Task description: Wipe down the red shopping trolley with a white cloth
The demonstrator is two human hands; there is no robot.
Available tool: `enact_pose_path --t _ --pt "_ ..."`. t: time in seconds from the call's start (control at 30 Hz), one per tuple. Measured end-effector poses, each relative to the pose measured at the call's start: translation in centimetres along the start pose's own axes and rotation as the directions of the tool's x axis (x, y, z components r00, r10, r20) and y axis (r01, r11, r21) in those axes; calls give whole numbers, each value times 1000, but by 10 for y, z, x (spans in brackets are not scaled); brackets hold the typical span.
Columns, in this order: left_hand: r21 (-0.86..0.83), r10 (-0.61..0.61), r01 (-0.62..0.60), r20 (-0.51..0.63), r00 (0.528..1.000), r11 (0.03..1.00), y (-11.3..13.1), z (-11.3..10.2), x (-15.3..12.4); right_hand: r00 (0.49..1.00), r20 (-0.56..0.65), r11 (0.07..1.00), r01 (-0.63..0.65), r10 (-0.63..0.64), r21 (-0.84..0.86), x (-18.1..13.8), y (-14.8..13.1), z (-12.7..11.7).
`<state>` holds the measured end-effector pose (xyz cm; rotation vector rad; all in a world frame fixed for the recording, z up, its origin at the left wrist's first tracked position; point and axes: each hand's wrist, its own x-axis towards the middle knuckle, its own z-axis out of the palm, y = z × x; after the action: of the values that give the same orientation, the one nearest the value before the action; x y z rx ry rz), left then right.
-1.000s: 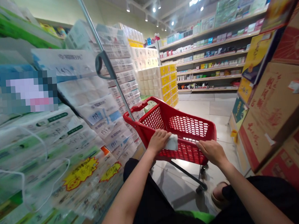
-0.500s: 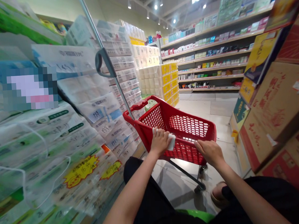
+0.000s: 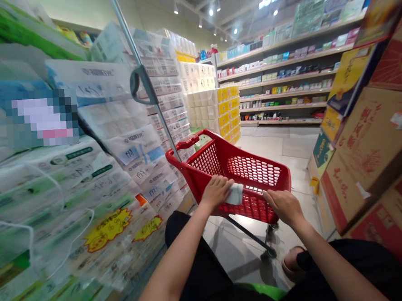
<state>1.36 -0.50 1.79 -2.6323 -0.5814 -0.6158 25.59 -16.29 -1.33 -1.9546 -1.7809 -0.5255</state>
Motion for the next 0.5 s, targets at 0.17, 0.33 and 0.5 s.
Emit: enact_pose_path --t 0.17,0.33,0.5 --pt "74 -176 176 -18 984 982 -60 -20 -18 1000 -19 1000 2 -2 -2 2 -4 4" --pt "50 -346 354 -113 931 934 -48 -15 -15 999 -30 1000 -19 18 -22 4 -18 3" --pt "-60 -383 379 -144 912 924 21 6 -4 999 -26 999 -41 41 -11 5 -29 2"
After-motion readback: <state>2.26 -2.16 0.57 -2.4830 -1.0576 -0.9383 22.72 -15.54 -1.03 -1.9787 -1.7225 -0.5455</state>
